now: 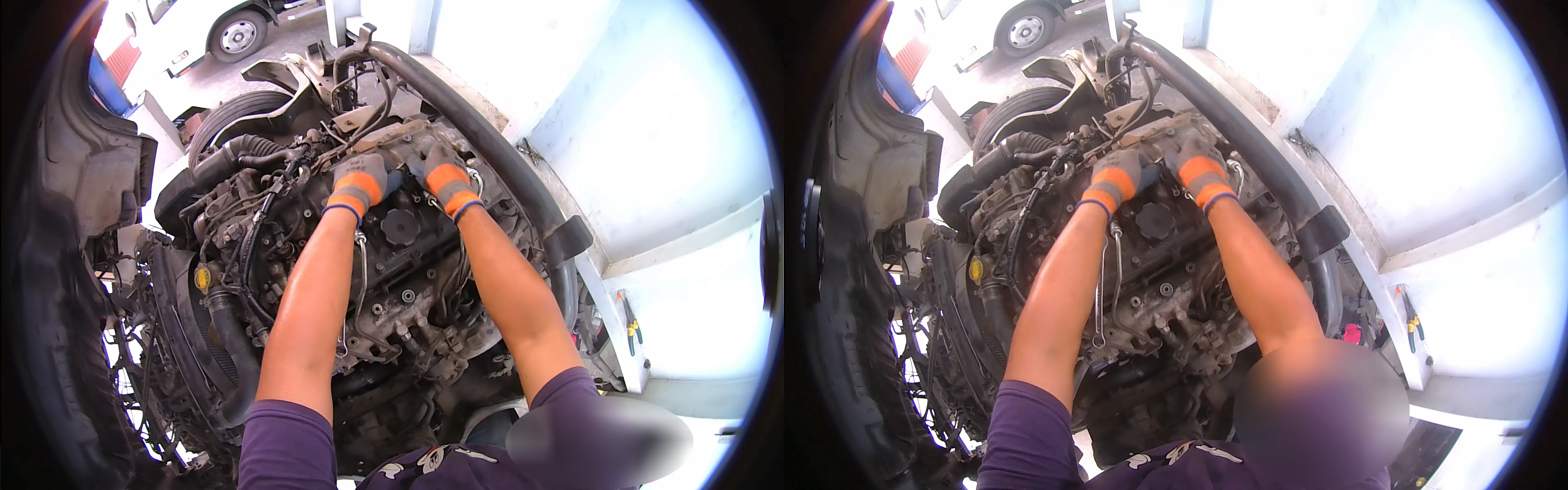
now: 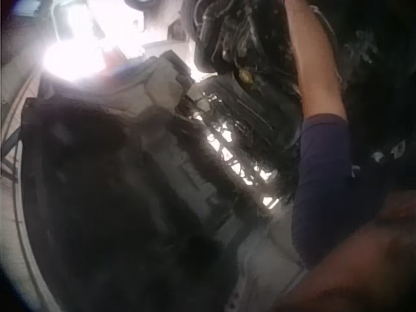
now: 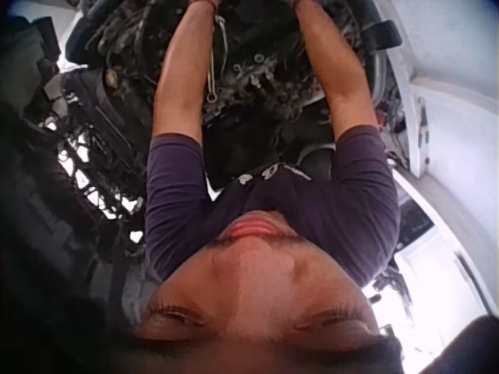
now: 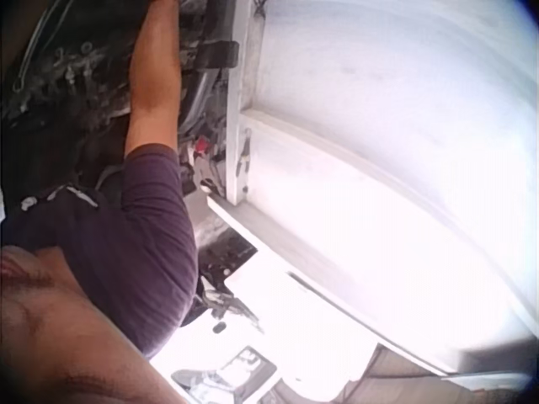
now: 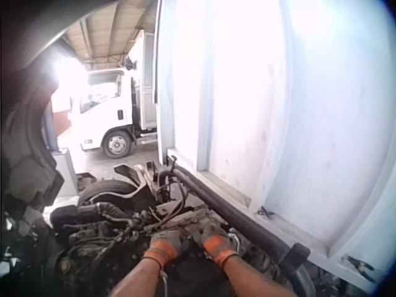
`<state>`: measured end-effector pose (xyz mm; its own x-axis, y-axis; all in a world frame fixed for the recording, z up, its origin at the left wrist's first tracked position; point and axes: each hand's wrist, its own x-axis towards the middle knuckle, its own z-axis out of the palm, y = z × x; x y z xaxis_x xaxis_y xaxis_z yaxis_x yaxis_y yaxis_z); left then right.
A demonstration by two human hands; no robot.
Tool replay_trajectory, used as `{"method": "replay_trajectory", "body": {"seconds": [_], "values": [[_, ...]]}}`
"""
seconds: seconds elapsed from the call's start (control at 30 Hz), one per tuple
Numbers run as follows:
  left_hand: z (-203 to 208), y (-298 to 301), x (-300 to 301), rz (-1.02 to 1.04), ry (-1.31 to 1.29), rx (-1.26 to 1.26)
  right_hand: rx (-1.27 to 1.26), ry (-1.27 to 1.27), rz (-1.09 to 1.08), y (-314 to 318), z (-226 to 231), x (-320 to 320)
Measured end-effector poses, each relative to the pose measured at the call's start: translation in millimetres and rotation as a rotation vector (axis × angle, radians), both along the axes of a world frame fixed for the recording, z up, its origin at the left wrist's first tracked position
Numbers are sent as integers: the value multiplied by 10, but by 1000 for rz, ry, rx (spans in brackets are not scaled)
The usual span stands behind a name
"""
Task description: The person uses a wrench to loosen and remove bolts from the top of a car engine. They repeatedly reposition the wrench and use both hands to manipulate the engine components.
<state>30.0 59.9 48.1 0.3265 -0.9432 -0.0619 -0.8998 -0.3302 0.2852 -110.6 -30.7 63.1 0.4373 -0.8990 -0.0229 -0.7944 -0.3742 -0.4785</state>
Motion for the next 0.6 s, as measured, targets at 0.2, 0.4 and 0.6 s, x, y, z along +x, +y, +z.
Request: {"method": "replay_trajectory", "body": {"seconds": [0.2, 0.4, 0.6], "values": [[86, -170, 21, -166, -66, -82, 4, -31, -47, -44, -174, 120], [21, -217, 132, -145, 7, -248, -13, -64, -102, 155, -79, 250], [42, -185, 100, -93, -41, -212, -109, -26, -29, 170, -127, 268]]}}
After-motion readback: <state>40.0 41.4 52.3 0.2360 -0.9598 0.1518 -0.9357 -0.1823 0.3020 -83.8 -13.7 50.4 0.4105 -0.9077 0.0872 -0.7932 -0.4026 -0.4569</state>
